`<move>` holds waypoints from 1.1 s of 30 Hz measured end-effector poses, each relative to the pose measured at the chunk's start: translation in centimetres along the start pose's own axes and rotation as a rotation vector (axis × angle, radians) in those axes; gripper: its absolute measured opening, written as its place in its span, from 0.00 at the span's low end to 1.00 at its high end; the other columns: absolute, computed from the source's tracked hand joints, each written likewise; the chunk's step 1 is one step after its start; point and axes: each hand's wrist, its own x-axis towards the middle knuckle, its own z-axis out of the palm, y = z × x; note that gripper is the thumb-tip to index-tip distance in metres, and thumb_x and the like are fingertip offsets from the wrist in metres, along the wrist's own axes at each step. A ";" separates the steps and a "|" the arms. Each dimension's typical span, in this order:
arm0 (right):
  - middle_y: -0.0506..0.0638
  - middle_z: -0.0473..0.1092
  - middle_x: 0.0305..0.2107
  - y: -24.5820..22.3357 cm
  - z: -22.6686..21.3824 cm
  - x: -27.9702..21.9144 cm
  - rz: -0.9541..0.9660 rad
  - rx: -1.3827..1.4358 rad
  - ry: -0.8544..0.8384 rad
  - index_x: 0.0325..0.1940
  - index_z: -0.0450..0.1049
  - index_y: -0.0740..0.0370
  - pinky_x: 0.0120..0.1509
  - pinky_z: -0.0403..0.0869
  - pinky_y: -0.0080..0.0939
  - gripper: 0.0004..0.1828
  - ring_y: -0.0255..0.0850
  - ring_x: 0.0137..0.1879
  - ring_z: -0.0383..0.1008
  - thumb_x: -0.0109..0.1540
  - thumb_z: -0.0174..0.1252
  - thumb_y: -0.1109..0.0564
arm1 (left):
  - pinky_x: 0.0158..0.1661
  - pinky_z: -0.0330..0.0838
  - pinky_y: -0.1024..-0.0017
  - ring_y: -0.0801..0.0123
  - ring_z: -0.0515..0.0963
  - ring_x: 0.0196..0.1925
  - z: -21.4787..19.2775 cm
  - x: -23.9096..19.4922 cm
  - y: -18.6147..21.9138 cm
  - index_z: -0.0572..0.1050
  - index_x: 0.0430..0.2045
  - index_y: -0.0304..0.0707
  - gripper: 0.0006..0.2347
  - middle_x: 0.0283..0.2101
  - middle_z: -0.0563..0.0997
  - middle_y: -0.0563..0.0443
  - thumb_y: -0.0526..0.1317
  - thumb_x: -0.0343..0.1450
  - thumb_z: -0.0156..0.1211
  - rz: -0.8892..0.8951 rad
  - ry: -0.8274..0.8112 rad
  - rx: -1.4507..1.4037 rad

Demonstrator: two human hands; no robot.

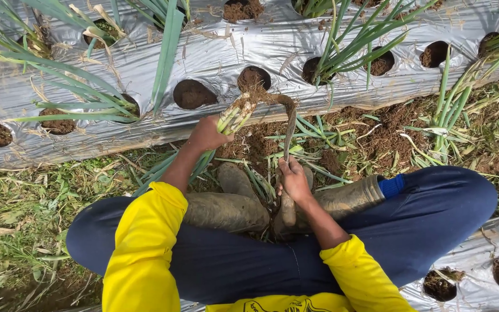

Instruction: The person sits on the ground in a field and uses a small hand hoe to loosen the soil around onion plants. They pull the onions from the ground, shake off excess dirt, and trim the roots and leaves by hand before placing them in a pile.

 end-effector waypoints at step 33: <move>0.67 0.71 0.51 -2.3 -3.6 -0.8 0.065 -1.050 -0.380 0.61 0.71 0.67 0.66 0.68 0.66 0.31 0.66 0.59 0.71 0.69 0.45 0.38 | 0.42 0.79 0.48 0.40 0.85 0.46 -1.4 -2.3 3.3 0.65 0.64 0.30 0.30 0.46 0.82 0.36 0.37 0.66 0.67 0.144 -0.054 0.569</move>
